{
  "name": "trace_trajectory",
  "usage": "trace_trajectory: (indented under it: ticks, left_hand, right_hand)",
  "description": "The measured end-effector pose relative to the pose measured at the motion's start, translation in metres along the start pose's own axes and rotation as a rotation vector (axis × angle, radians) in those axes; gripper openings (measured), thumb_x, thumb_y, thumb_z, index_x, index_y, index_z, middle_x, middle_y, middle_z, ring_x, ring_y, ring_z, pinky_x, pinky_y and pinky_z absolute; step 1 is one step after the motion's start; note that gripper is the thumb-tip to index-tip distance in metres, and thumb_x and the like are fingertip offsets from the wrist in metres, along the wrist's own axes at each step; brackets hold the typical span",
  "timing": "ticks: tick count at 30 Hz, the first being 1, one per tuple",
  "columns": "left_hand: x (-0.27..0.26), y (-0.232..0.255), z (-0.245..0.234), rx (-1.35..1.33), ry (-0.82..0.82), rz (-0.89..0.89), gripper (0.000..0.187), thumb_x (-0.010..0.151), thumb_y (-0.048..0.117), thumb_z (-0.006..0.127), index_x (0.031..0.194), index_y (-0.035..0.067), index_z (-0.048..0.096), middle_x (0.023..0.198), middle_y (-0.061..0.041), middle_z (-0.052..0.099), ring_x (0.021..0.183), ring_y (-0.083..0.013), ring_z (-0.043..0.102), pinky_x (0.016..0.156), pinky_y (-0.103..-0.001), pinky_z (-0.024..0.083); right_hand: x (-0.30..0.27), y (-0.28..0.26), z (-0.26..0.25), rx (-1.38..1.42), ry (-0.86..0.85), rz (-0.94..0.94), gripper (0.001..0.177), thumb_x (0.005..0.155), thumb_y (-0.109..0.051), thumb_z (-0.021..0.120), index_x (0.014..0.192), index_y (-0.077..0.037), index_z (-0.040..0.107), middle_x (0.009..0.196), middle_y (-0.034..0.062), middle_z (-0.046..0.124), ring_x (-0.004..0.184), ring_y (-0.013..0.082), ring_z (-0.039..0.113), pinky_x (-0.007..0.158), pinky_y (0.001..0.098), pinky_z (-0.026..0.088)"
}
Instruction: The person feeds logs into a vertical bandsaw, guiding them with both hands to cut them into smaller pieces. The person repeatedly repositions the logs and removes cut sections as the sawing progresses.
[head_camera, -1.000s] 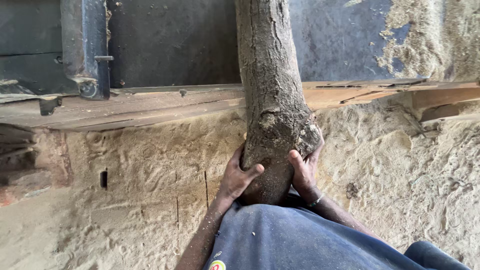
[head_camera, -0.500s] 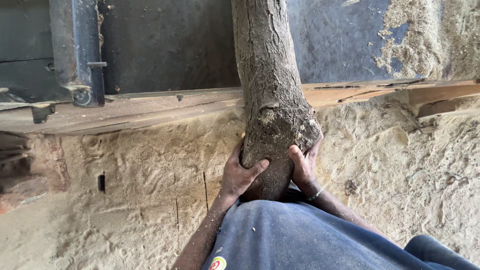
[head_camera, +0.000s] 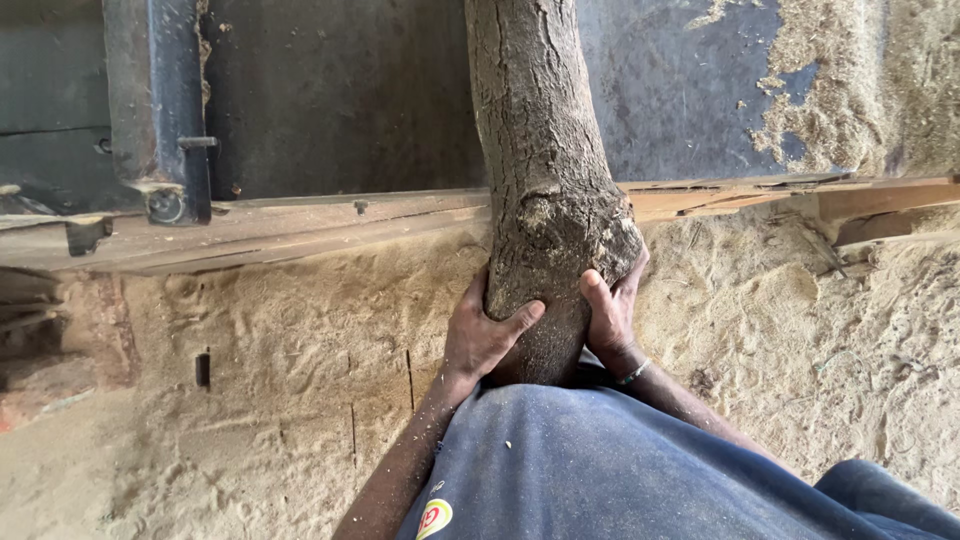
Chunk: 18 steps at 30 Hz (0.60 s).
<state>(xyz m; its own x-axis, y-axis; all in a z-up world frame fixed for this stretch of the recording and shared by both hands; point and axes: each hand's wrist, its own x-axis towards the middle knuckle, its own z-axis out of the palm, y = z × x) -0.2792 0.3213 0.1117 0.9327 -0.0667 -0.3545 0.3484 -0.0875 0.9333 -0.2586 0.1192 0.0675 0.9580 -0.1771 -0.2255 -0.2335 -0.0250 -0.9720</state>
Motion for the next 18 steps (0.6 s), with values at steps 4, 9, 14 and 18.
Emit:
trace_trajectory:
  ticks: [4, 9, 14, 18]
  left_hand:
    - [0.010, 0.005, 0.002, -0.026, 0.018, -0.047, 0.112, 0.066, 0.080, 0.069, 0.146, 0.005, 0.046, 0.106, -0.013, 0.077, 0.059, -0.0187, 0.076, 0.058, -0.035, 0.069]
    - [0.023, 0.010, 0.001, -0.021, 0.017, -0.056, 0.103, 0.069, 0.071, 0.073, 0.145, 0.005, 0.049, 0.102, -0.014, 0.078, 0.057, -0.0173, 0.075, 0.051, -0.031, 0.067]
    - [0.036, 0.010, 0.001, -0.095, 0.019, -0.066, 0.097, 0.071, 0.060, 0.080, 0.144, 0.004, 0.051, 0.106, -0.013, 0.077, 0.061, -0.0167, 0.075, 0.050, -0.028, 0.065]
    - [0.048, 0.008, -0.001, -0.080, 0.030, 0.014, 0.092, 0.076, 0.056, 0.084, 0.144, 0.001, 0.053, 0.114, -0.015, 0.076, 0.085, -0.0208, 0.078, 0.072, -0.032, 0.066]
  right_hand:
    - [0.014, 0.007, -0.003, -0.165, 0.000, -0.142, 0.104, 0.086, -0.070, 0.066, 0.156, -0.005, 0.024, 0.140, 0.0190, 0.041, 0.127, 0.0289, 0.047, 0.108, 0.0528, 0.047]
    - [0.028, 0.014, -0.002, -0.222, 0.022, -0.158, 0.102, 0.087, -0.067, 0.063, 0.157, -0.003, 0.025, 0.139, 0.0184, 0.041, 0.125, 0.0270, 0.048, 0.106, 0.0489, 0.048]
    - [0.038, 0.003, 0.003, -0.074, 0.005, -0.113, 0.105, 0.082, -0.068, 0.068, 0.152, -0.004, 0.023, 0.133, 0.0184, 0.045, 0.121, 0.0281, 0.049, 0.102, 0.0494, 0.047]
    - [0.049, -0.004, 0.008, -0.185, 0.002, -0.161, 0.098, 0.089, -0.066, 0.065, 0.155, -0.006, 0.025, 0.137, 0.0181, 0.045, 0.127, 0.0277, 0.049, 0.109, 0.0483, 0.045]
